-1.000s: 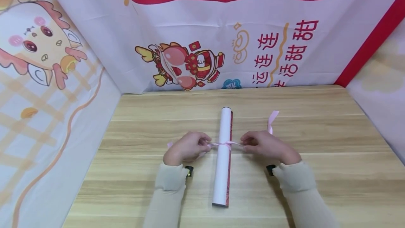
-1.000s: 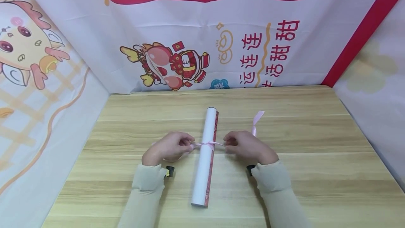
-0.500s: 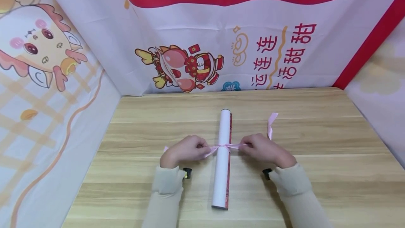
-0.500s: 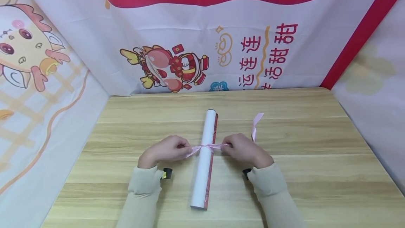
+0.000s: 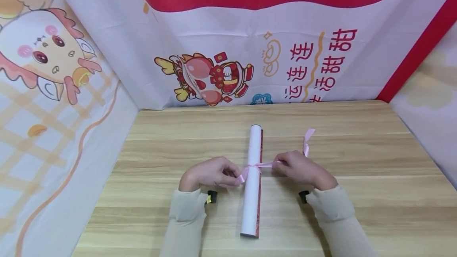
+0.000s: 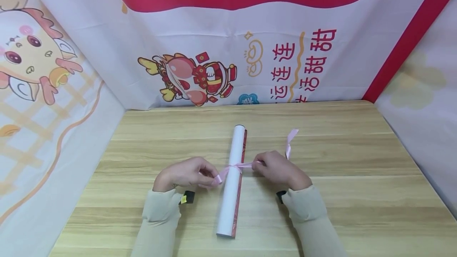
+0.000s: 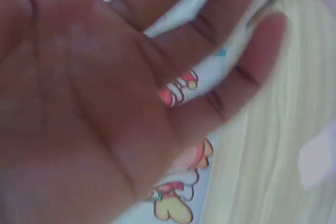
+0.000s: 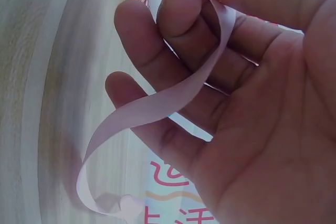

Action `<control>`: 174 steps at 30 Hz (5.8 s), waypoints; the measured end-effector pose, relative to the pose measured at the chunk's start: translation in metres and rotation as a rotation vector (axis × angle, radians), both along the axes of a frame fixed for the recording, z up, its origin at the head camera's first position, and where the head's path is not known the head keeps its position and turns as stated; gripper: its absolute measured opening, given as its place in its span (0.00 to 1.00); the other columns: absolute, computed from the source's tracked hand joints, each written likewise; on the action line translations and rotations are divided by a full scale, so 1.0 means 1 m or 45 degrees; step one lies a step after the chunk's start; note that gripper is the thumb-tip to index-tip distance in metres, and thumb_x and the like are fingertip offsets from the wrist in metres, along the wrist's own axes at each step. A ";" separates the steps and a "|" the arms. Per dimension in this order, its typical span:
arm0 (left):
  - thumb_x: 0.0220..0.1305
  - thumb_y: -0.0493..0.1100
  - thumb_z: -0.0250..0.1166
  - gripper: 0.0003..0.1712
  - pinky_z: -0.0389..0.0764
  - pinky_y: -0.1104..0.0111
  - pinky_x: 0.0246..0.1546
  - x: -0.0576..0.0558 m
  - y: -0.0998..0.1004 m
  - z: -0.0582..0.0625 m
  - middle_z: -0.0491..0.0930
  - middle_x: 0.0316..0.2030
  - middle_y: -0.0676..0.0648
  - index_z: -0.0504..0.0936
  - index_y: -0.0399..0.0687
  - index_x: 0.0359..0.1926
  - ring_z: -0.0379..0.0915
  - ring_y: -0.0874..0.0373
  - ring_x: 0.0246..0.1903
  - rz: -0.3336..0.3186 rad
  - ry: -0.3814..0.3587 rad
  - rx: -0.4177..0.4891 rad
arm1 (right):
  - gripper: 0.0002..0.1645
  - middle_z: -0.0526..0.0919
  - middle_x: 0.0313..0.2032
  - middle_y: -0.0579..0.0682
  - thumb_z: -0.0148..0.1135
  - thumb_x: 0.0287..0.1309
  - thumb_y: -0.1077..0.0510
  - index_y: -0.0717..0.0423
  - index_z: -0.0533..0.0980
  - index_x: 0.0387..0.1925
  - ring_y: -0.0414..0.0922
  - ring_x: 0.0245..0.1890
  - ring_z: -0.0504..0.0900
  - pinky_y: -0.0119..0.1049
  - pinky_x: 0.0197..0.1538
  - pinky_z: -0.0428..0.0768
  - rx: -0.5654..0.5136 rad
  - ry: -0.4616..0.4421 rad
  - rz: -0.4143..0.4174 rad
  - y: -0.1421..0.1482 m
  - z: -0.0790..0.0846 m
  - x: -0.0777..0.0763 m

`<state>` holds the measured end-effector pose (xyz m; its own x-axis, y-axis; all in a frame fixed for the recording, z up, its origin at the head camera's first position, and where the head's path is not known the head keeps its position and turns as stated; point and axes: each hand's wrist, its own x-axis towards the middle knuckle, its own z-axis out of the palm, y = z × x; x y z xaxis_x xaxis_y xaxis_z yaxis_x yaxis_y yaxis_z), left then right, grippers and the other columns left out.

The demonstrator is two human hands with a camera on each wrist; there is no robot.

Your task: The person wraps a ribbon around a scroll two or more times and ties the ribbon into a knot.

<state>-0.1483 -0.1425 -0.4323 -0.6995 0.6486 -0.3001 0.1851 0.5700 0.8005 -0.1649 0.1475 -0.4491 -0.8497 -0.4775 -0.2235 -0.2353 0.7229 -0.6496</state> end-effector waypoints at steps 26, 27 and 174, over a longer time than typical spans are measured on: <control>0.58 0.55 0.65 0.17 0.80 0.57 0.44 -0.002 0.036 0.001 0.83 0.43 0.54 0.86 0.58 0.46 0.75 0.51 0.41 0.328 0.026 0.486 | 0.12 0.81 0.29 0.46 0.56 0.64 0.50 0.49 0.81 0.41 0.41 0.29 0.76 0.36 0.37 0.77 -0.021 0.024 -0.018 0.000 -0.005 -0.001; 0.57 0.57 0.65 0.17 0.80 0.57 0.43 -0.001 0.038 0.000 0.83 0.42 0.54 0.86 0.58 0.45 0.75 0.52 0.41 0.364 0.035 0.482 | 0.12 0.80 0.29 0.46 0.56 0.64 0.50 0.49 0.81 0.41 0.41 0.29 0.76 0.36 0.37 0.77 -0.018 0.025 -0.019 -0.001 -0.005 -0.001; 0.56 0.41 0.68 0.33 0.81 0.68 0.29 -0.014 0.049 -0.031 0.79 0.51 0.54 0.75 0.71 0.61 0.78 0.61 0.37 0.572 0.293 0.338 | 0.05 0.80 0.33 0.44 0.60 0.60 0.57 0.51 0.80 0.36 0.42 0.34 0.75 0.47 0.57 0.71 0.023 0.224 -0.094 0.035 0.019 -0.002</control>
